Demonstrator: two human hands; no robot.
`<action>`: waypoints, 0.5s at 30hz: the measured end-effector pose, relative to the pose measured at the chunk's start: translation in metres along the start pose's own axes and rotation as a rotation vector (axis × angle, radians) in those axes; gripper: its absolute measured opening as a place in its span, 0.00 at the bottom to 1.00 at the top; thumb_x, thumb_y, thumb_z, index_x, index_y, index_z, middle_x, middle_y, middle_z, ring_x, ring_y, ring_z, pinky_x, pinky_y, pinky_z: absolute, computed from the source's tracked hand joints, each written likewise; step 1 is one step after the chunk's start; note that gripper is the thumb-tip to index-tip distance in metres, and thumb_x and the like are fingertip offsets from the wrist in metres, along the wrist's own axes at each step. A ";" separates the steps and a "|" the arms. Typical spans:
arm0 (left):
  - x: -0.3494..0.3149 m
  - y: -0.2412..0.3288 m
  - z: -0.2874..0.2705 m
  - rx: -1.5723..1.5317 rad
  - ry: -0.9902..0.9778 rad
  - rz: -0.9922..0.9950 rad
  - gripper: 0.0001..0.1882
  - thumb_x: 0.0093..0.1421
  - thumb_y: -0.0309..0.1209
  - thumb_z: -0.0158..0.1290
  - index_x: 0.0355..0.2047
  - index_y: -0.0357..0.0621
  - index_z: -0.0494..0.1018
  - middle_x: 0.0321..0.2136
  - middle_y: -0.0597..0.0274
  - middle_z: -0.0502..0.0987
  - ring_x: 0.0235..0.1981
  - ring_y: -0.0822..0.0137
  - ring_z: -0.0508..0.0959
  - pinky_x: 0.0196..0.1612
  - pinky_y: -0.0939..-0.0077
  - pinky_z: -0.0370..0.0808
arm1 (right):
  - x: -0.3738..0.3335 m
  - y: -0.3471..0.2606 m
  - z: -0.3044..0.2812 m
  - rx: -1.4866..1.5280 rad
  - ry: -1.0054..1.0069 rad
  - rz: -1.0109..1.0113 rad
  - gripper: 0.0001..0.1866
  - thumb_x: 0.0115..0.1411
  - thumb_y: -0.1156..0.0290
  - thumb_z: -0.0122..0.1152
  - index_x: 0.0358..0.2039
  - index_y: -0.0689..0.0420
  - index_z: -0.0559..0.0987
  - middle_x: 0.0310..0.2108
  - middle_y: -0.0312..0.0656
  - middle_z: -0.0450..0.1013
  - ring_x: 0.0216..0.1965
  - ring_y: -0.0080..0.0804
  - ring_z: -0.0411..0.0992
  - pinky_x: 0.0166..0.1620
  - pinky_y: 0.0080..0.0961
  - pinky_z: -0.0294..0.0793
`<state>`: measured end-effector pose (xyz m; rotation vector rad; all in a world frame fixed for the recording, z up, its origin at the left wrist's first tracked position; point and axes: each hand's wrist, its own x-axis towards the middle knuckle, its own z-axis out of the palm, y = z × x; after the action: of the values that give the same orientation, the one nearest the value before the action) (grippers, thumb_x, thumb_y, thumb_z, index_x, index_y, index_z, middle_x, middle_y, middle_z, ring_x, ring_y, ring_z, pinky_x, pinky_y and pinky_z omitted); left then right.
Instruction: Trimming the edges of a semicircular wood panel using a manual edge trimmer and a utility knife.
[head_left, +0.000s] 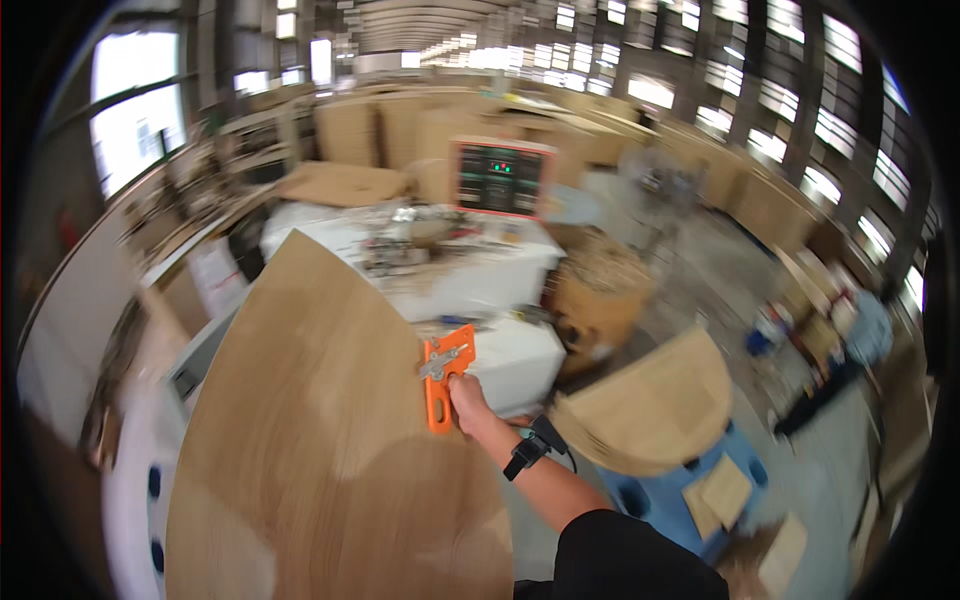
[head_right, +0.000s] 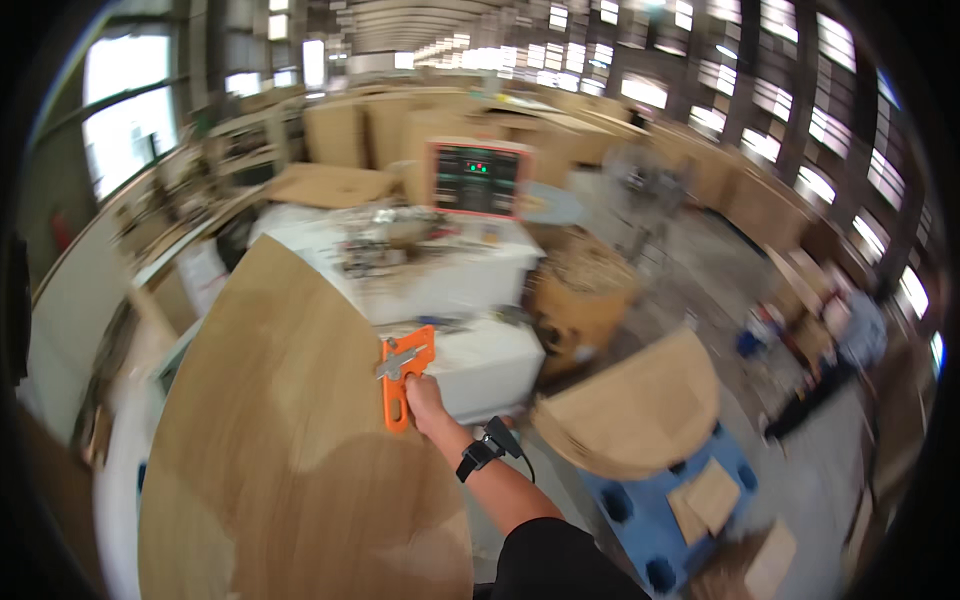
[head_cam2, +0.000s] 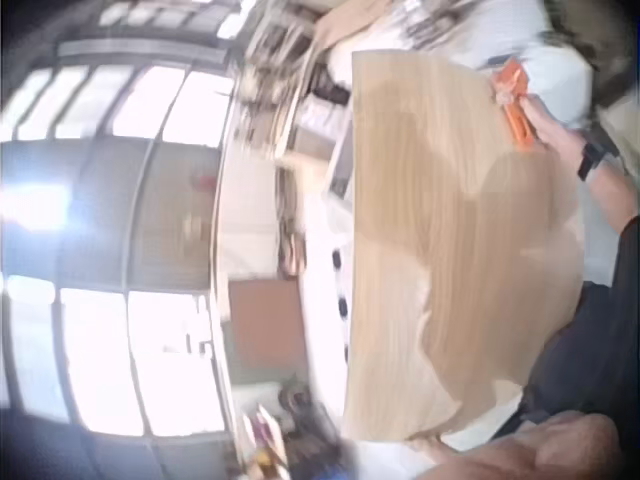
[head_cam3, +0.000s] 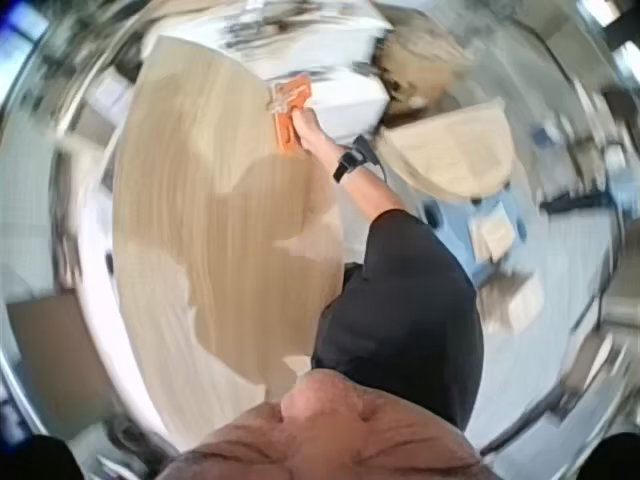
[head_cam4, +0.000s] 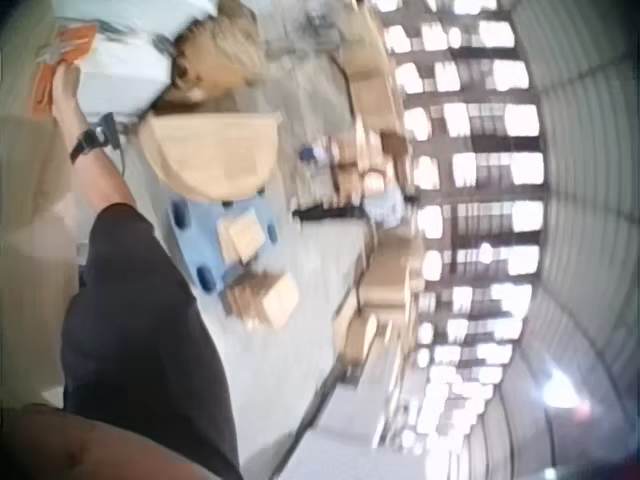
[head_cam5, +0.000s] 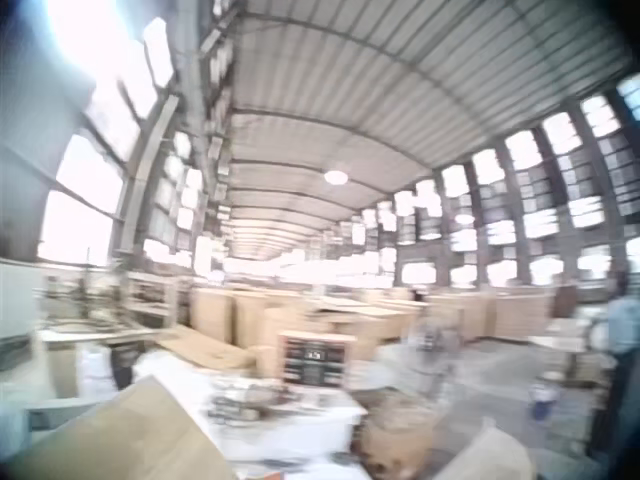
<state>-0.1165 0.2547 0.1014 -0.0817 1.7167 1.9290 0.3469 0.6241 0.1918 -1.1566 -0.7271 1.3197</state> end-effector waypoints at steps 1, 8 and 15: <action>-0.006 -0.001 0.028 0.032 -0.075 -0.009 0.24 0.66 0.43 0.39 0.45 0.35 0.74 0.47 0.50 0.74 0.48 0.54 0.74 0.50 0.60 0.73 | -0.014 -0.012 -0.043 0.058 0.066 0.024 0.08 0.62 0.73 0.46 0.34 0.60 0.74 0.31 0.38 0.71 0.32 0.29 0.71 0.33 0.32 0.72; -0.115 -0.052 0.203 0.253 -0.591 -0.109 0.23 0.66 0.43 0.40 0.45 0.36 0.74 0.47 0.50 0.75 0.49 0.54 0.74 0.50 0.60 0.73 | -0.164 -0.029 -0.364 0.256 0.694 -0.024 0.09 0.62 0.70 0.49 0.34 0.61 0.76 0.30 0.39 0.73 0.29 0.29 0.72 0.33 0.29 0.72; -0.307 -0.127 0.274 0.382 -1.000 -0.228 0.22 0.65 0.43 0.41 0.44 0.37 0.75 0.47 0.50 0.76 0.49 0.54 0.75 0.50 0.60 0.73 | -0.478 -0.007 -0.614 0.439 1.246 -0.274 0.14 0.63 0.64 0.49 0.41 0.60 0.76 0.34 0.39 0.74 0.35 0.30 0.73 0.36 0.33 0.73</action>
<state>0.2828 0.4051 0.1582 0.6801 1.2443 1.1070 0.8352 0.0253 0.0992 -1.1878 0.3092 0.3103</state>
